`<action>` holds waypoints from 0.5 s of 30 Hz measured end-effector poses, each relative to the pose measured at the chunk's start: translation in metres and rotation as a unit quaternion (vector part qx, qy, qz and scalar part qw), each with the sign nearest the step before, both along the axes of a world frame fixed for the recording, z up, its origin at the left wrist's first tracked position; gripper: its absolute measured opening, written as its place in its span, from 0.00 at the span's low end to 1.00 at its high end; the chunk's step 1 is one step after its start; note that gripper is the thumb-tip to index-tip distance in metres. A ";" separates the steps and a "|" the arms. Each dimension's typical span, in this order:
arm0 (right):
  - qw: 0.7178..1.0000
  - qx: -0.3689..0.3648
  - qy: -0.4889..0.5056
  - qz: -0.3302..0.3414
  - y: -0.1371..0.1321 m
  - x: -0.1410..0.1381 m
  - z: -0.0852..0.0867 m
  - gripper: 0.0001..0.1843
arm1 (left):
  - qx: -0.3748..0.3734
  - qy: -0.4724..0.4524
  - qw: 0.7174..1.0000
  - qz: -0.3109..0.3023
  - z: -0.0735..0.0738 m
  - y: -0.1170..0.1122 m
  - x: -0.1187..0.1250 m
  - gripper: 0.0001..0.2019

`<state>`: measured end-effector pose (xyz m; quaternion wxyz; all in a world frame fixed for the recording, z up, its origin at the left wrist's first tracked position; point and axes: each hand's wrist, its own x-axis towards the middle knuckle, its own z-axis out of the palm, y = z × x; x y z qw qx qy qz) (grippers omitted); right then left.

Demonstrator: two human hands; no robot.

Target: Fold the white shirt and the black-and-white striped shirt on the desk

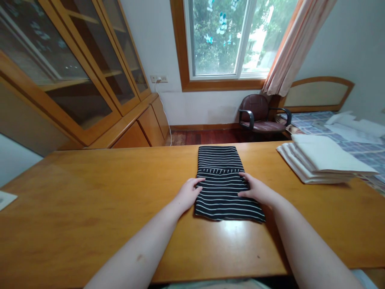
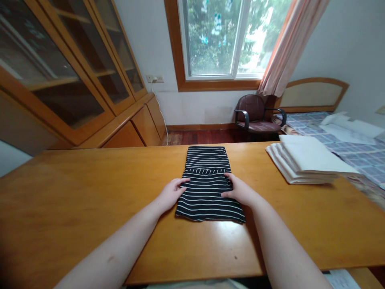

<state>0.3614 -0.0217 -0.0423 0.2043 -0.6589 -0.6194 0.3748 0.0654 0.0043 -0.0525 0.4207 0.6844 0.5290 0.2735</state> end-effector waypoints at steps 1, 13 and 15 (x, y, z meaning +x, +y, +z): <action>1.000 -0.013 0.007 0.001 0.000 0.002 0.000 0.46 | 0.021 0.032 0.999 0.000 -0.001 0.002 0.000 0.17; 1.000 -0.015 0.005 0.000 0.000 0.006 0.001 0.44 | 0.033 0.024 0.996 -0.077 0.012 -0.005 -0.007 0.31; 1.000 -0.009 -0.003 0.002 -0.001 0.006 0.003 0.44 | 0.020 0.004 0.994 -0.109 0.016 -0.007 -0.008 0.35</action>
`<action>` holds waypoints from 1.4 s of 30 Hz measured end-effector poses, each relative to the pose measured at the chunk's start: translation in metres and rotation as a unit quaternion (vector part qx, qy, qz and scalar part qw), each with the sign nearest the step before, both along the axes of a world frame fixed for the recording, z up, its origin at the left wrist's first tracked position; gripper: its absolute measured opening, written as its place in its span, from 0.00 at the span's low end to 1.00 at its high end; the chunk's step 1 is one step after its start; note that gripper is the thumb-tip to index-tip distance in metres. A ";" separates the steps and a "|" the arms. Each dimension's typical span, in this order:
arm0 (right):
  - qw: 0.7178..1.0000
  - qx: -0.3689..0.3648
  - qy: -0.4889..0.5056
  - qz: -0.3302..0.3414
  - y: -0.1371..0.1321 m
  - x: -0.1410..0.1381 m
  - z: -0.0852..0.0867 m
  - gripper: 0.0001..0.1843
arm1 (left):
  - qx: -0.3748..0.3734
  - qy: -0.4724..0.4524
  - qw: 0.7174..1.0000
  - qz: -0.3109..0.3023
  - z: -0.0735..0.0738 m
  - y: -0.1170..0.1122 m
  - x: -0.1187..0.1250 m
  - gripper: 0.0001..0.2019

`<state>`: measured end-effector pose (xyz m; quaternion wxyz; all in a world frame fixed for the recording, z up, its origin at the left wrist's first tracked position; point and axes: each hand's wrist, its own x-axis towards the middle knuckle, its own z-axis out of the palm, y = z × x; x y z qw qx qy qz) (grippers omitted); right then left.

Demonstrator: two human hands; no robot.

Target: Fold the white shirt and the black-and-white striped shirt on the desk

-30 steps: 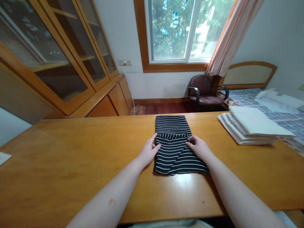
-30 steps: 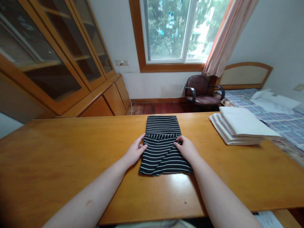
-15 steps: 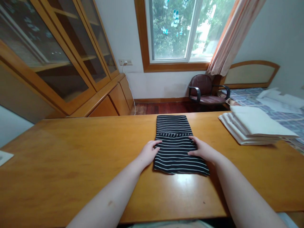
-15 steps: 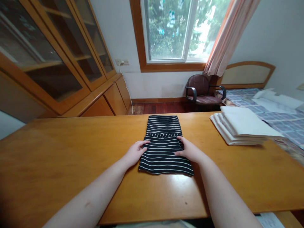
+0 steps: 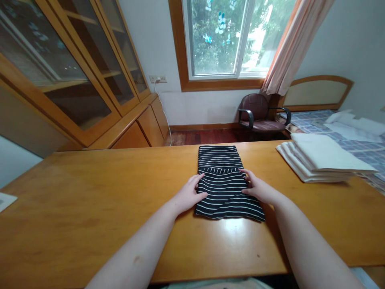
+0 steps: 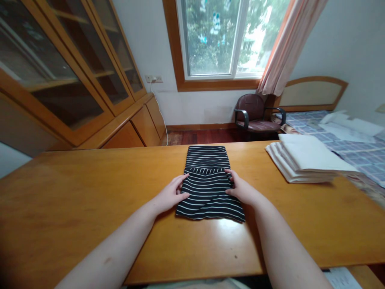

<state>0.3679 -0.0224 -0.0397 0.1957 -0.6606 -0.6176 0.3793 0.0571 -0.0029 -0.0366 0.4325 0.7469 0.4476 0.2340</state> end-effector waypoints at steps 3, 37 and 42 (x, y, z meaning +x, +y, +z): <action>1.000 0.005 -0.010 -0.003 -0.001 -0.002 0.004 0.41 | 0.011 0.019 0.999 -0.027 0.002 -0.002 0.000 0.39; 0.997 0.025 -0.077 0.005 0.003 -0.002 -0.001 0.12 | -0.103 0.015 0.995 -0.004 0.013 -0.016 -0.006 0.35; 0.998 0.008 -0.057 0.008 0.002 -0.003 0.000 0.12 | -0.069 0.131 0.989 0.008 0.011 -0.014 -0.011 0.39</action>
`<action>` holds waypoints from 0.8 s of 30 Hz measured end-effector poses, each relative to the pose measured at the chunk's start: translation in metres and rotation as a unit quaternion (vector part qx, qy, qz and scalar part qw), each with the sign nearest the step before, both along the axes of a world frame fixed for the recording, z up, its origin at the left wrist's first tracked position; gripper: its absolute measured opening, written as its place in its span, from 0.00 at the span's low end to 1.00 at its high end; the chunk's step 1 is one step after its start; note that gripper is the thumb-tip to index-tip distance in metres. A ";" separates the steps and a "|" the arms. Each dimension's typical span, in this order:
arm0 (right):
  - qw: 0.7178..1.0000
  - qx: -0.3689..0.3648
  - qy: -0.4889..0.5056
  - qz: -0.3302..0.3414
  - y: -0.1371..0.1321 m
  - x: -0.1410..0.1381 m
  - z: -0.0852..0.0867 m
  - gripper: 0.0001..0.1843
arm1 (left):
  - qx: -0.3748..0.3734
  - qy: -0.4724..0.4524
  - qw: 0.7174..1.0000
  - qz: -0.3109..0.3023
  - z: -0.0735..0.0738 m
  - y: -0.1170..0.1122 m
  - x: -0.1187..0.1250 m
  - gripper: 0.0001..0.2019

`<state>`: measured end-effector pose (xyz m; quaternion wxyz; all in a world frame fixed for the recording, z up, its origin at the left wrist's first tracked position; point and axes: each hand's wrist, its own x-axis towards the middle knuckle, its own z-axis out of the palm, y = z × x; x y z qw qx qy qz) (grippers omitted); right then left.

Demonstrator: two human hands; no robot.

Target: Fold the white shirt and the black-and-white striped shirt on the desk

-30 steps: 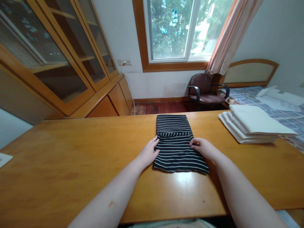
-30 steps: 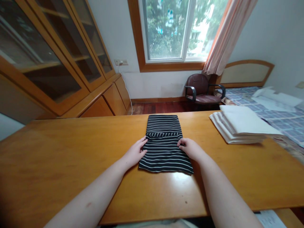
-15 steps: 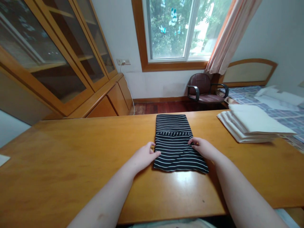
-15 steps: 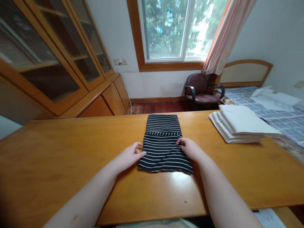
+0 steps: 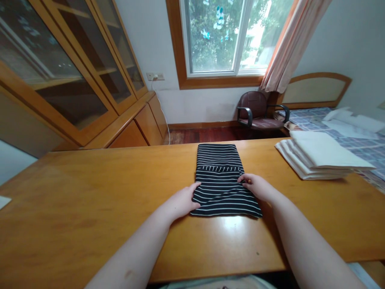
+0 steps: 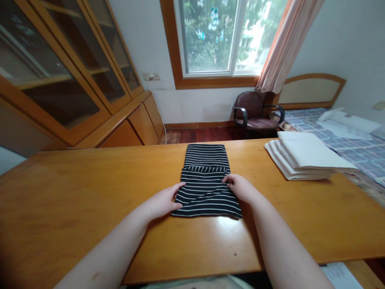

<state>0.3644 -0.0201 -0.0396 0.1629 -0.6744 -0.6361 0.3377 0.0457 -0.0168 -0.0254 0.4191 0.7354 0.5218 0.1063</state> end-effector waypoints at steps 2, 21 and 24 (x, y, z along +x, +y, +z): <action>1.000 -0.002 0.004 -0.001 0.000 -0.002 0.001 0.12 | 0.000 0.037 0.999 0.001 0.001 0.001 -0.001 0.43; 0.999 -0.013 -0.045 0.016 -0.002 -0.009 0.009 0.10 | 0.211 0.081 0.962 -0.156 -0.019 0.017 0.022 0.25; 0.997 -0.017 -0.075 0.023 -0.001 -0.011 0.009 0.08 | 0.210 0.098 0.963 -0.135 -0.025 0.021 0.020 0.28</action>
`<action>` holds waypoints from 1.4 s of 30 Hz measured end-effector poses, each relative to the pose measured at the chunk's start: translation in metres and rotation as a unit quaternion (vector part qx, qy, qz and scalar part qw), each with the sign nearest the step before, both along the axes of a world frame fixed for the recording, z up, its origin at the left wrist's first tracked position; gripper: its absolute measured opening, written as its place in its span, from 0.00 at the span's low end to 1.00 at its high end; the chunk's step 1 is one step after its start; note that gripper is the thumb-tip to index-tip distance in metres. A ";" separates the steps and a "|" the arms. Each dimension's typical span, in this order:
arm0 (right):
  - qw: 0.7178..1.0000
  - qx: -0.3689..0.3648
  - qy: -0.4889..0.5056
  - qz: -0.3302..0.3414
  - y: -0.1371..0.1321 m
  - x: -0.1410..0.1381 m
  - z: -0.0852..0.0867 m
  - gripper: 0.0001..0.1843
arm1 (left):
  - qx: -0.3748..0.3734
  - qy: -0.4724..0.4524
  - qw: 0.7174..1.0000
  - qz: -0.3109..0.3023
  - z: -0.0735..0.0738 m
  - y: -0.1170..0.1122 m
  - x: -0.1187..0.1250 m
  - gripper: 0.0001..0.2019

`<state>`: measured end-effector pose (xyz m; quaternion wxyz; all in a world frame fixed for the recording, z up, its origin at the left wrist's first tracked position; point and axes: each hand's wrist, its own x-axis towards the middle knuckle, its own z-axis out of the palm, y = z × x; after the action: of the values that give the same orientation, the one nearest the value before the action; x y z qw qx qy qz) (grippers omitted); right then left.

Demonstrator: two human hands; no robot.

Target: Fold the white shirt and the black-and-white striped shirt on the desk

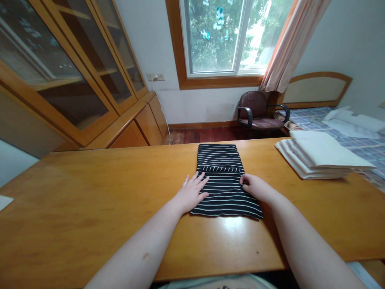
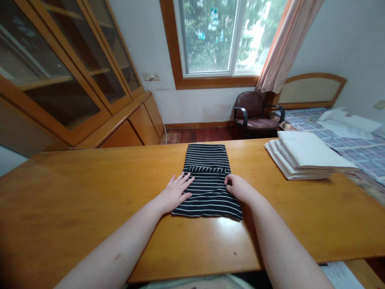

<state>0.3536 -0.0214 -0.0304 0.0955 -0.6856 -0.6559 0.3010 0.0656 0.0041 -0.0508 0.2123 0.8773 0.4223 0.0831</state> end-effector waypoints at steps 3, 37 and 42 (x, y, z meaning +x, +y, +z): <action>0.997 0.062 -0.036 -0.008 0.000 -0.001 0.002 0.06 | 0.001 0.005 1.000 -0.002 -0.003 0.000 0.000 0.29; 0.985 0.032 -0.078 0.151 -0.010 -0.021 -0.012 0.63 | 0.061 0.109 0.982 0.140 -0.003 0.004 -0.002 0.25; 0.987 0.045 -0.046 0.148 -0.009 -0.013 -0.016 0.58 | 0.089 0.145 0.958 0.229 -0.005 0.013 -0.015 0.28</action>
<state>0.3403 -0.0305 -0.0461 0.0502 -0.5893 -0.7666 0.2502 0.0507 0.0171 -0.0555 0.0452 0.7750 0.6292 0.0385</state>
